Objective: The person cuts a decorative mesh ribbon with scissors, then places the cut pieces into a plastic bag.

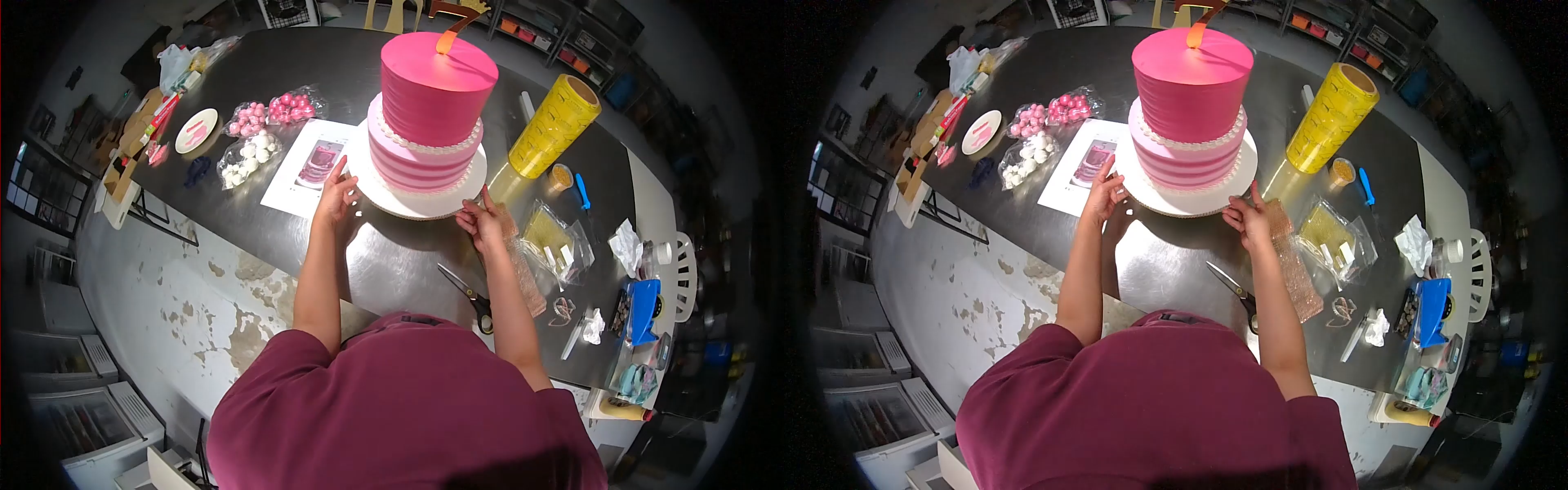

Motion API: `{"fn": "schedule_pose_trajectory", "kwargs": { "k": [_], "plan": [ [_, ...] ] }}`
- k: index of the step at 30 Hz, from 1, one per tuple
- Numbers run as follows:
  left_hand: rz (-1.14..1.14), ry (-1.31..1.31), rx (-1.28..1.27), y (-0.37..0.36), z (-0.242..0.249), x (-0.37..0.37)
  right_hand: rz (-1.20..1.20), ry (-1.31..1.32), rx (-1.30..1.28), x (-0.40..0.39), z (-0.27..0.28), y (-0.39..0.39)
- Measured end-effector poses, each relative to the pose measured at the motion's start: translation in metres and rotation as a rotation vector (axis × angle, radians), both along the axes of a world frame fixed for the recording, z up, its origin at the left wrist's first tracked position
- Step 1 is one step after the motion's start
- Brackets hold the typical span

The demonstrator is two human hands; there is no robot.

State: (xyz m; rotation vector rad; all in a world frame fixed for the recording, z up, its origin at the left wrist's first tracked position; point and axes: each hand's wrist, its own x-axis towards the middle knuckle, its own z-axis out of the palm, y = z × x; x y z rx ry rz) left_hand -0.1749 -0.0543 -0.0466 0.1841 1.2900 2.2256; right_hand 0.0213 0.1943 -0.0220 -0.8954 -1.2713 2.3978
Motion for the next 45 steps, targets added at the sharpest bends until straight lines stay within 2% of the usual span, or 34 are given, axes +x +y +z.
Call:
{"fn": "schedule_pose_trajectory", "kwargs": {
  "k": [12,16,19,27,30,33,36,42,45],
  "plan": [
    [0.242,0.078,0.008,0.015,-0.003,0.054,0.042,-0.054,0.106,-0.018,0.003,0.035],
    [0.409,0.105,0.013,0.025,-0.009,0.065,0.092,-0.041,0.124,-0.021,-0.002,0.045],
    [0.482,0.235,-0.064,0.025,-0.01,0.069,0.104,-0.055,0.142,-0.024,-0.004,0.05],
    [0.481,0.27,-0.013,0.021,-0.007,0.071,0.146,-0.051,0.116,-0.028,-0.011,0.064],
    [0.365,0.23,-0.036,0.018,-0.01,0.066,0.147,-0.017,0.122,-0.028,-0.012,0.063],
    [0.344,0.141,0.063,0.016,-0.008,0.062,0.143,-0.04,0.125,-0.027,-0.009,0.061],
    [0.39,0.017,0.093,0.017,-0.002,0.056,0.158,-0.037,0.137,-0.026,-0.01,0.062],
    [0.462,0.083,0.09,0.023,-0.018,0.034,0.079,-0.058,0.083,-0.024,-0.005,0.052],
    [0.501,0.106,0.156,0.021,-0.021,0.024,0.145,-0.032,0.094,-0.018,-0.001,0.049]
  ]
}}
